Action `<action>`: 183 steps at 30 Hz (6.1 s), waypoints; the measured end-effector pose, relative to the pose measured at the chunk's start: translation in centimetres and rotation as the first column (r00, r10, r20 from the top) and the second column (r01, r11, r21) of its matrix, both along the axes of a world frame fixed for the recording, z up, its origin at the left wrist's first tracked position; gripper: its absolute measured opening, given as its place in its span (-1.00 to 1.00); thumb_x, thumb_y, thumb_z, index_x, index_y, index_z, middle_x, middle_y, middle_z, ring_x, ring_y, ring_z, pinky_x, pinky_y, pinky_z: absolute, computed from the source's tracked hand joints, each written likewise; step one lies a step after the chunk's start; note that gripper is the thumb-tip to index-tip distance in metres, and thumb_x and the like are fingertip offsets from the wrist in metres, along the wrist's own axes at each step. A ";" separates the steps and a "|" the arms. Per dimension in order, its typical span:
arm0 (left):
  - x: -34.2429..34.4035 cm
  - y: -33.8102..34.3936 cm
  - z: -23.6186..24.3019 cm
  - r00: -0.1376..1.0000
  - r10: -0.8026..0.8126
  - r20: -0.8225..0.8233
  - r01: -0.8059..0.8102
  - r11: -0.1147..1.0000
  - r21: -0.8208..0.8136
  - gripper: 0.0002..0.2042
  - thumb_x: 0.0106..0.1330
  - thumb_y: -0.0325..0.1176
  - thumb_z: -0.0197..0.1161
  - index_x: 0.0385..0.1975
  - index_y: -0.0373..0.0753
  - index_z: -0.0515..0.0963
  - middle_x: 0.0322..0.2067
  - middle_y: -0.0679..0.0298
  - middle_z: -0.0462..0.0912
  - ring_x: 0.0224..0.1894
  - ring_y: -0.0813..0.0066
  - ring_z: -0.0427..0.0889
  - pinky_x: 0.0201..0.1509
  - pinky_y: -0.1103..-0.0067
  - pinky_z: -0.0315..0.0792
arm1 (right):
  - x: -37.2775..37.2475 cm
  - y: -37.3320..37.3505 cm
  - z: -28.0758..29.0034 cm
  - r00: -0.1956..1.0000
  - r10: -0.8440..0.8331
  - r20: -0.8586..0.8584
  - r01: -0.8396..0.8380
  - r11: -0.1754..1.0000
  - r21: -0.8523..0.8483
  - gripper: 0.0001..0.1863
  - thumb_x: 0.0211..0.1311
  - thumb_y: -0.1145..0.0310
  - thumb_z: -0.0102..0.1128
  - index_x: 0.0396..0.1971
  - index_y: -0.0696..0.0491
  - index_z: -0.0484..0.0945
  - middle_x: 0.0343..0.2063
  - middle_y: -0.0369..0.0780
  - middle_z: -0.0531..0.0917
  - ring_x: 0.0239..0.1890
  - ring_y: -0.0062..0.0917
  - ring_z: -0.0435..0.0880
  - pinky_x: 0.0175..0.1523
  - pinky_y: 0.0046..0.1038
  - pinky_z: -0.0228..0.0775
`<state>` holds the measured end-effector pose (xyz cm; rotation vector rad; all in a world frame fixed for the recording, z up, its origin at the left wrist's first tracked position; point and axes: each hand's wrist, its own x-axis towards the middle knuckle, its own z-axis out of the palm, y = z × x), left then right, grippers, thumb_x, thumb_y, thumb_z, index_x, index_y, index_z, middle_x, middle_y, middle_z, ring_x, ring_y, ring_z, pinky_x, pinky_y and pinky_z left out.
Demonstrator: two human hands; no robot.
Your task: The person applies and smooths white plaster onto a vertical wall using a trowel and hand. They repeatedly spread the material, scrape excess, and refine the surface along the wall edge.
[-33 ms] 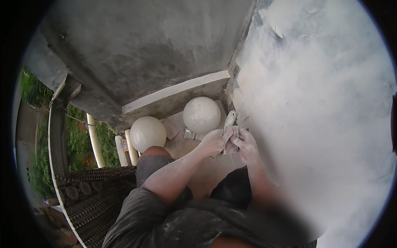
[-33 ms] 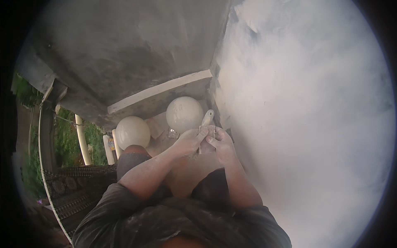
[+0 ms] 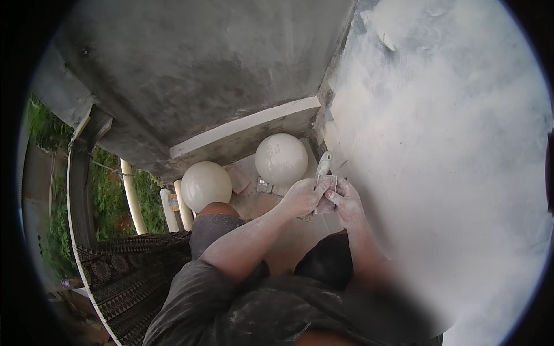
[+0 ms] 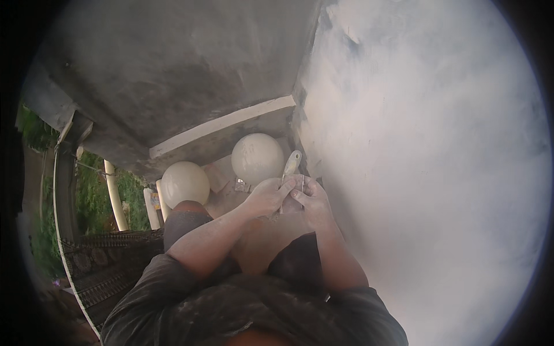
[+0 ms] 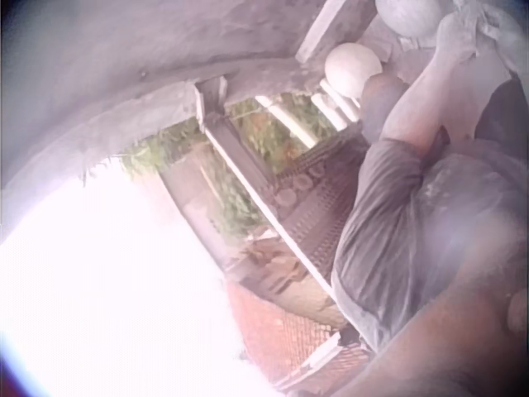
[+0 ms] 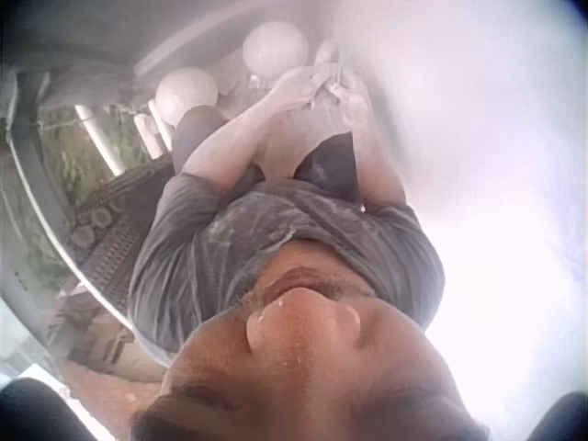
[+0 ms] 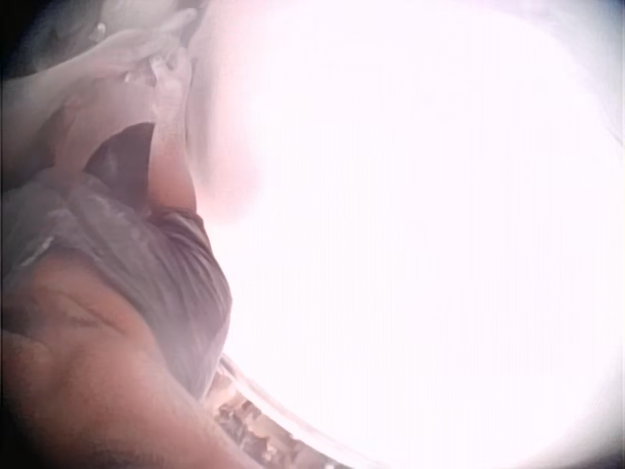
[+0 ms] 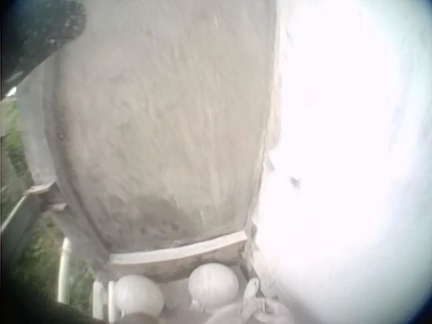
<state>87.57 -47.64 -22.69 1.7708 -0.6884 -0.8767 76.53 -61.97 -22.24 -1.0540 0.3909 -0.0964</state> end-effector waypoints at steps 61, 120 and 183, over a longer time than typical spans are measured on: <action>5.2 -18.5 -4.1 0.518 0.462 -0.720 -0.810 0.535 -0.240 -0.35 0.31 -0.51 0.05 0.44 -0.38 0.08 0.10 -0.08 0.50 0.06 0.20 0.58 0.16 0.37 0.47 | 21.1 -10.4 20.6 0.770 -0.476 -0.425 -0.471 -0.873 0.124 -0.49 0.57 0.21 -0.24 0.45 -0.34 0.31 0.55 -0.54 0.16 0.61 -0.61 -0.03 0.68 0.03 -0.47; 7.9 -11.4 -2.7 0.717 0.582 -0.383 -0.697 0.579 -0.424 -0.52 0.38 -0.25 0.27 0.20 -0.37 0.37 -0.08 -0.03 0.60 -0.04 0.06 0.62 0.09 0.25 0.47 | 22.4 -8.8 19.1 0.689 -0.514 -0.511 -0.493 -0.849 0.189 -0.51 0.63 0.20 -0.36 0.44 -0.34 0.32 0.55 -0.59 0.15 0.61 -0.70 -0.05 0.67 0.08 -0.48; 4.5 -11.6 0.2 0.714 0.446 -0.539 -0.654 0.701 -0.286 -0.37 0.42 -0.13 0.22 0.34 -0.46 0.31 0.16 -0.16 0.55 0.19 -0.06 0.56 0.30 0.25 0.39 | 12.3 -8.9 17.1 0.601 -0.491 -0.631 -0.486 -0.851 0.200 -0.50 0.60 0.14 -0.22 0.47 -0.39 0.28 0.53 -0.62 0.20 0.60 -0.66 0.01 0.68 0.01 -0.43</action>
